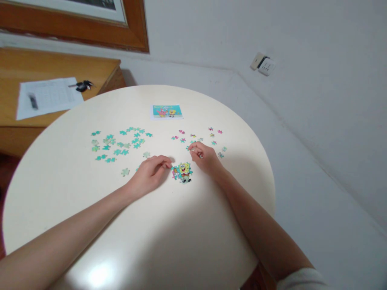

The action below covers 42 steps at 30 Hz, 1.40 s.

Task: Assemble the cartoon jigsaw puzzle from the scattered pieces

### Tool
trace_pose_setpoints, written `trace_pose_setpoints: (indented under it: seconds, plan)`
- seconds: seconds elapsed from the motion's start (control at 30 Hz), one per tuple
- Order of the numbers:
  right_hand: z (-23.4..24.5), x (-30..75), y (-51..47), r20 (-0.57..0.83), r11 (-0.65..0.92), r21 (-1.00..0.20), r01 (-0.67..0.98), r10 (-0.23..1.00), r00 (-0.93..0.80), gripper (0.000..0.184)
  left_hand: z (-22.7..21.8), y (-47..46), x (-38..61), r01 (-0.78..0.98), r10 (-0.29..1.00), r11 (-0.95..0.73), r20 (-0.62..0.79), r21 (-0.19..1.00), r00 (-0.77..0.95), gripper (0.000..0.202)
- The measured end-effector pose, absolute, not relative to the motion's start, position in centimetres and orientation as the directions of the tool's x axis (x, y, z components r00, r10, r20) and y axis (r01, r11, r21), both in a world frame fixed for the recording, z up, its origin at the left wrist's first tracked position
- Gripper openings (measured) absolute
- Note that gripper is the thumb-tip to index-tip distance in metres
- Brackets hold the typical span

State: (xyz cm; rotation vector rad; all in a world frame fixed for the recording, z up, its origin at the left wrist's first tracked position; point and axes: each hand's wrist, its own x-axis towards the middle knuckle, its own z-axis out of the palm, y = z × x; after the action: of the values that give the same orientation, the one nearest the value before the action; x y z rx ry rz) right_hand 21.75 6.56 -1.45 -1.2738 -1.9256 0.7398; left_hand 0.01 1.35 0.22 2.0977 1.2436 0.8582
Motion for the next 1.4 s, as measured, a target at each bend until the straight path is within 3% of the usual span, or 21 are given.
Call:
trace_pose_setpoints:
  seconds: [0.43,1.4]
  plan:
    - [-1.09,21.48,5.92,0.199,0.424,-0.718,0.552,0.885,-0.421,0.019,0.32,1.38,-0.06,0.564,0.904,-0.408,0.230,0.718,0.361,0.025]
    - [-0.98,21.43,5.85,0.197,0.415,-0.736,0.535,0.887,-0.417,0.017,0.57,1.27,-0.04,0.564,0.905,-0.401,0.215,0.722,0.367,0.024]
